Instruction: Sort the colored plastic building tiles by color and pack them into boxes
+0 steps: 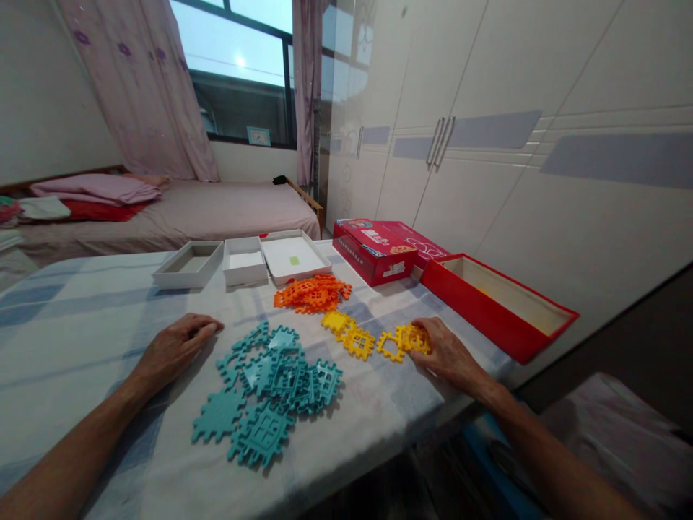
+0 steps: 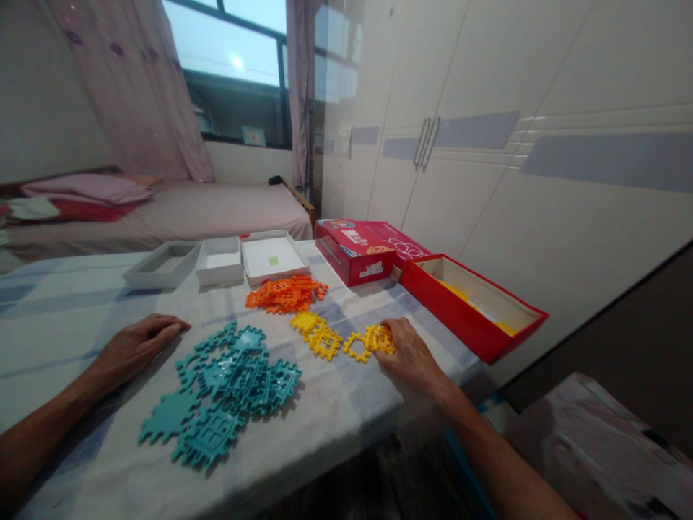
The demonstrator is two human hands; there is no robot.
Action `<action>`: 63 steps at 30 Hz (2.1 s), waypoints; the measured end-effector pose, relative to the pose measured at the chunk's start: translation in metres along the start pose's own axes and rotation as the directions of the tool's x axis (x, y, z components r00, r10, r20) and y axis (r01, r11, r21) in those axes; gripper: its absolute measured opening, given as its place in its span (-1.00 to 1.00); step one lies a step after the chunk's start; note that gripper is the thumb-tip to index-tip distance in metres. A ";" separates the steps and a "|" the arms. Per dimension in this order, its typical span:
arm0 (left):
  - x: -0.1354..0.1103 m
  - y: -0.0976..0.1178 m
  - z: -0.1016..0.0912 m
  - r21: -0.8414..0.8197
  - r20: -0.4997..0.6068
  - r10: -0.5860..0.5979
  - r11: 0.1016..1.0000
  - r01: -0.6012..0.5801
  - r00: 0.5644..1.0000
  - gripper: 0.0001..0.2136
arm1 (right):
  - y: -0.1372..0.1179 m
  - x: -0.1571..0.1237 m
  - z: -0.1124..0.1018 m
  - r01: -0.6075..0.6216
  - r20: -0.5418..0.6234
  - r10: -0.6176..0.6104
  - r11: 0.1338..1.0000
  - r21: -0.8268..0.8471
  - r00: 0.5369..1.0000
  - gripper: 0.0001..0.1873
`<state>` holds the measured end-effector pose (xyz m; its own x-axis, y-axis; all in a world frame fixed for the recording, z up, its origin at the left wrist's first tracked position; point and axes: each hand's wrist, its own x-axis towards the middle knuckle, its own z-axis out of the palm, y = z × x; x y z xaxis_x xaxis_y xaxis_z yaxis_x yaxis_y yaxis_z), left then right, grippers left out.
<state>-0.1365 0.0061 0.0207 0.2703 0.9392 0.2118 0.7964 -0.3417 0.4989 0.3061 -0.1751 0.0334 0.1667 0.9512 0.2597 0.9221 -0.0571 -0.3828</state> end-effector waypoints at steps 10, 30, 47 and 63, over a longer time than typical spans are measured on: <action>0.001 -0.001 0.000 0.000 0.023 0.000 1.000 0.000 1.000 -0.49 | 0.020 0.004 -0.004 -0.140 0.039 0.135 0.924 0.355 0.990 -0.51; 0.001 -0.004 0.001 -0.004 -0.001 0.011 1.000 -0.011 1.000 -0.51 | 0.019 0.005 -0.012 0.019 -0.272 -0.005 0.999 0.050 0.962 -0.51; -0.001 0.002 -0.002 0.004 0.013 -0.009 1.000 0.009 1.000 -0.50 | 0.072 0.035 -0.079 -0.100 -0.256 0.049 0.977 -0.191 0.965 -0.63; -0.002 -0.001 -0.001 -0.004 0.022 0.012 1.000 -0.012 1.000 -0.50 | 0.007 -0.020 -0.019 -0.124 0.094 0.113 0.985 0.123 0.989 -0.69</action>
<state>-0.1382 0.0050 0.0205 0.2916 0.9355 0.1993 0.7908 -0.3530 0.5000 0.3160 -0.2001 0.0428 0.2363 0.9629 0.1301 0.8440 -0.1370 -0.5185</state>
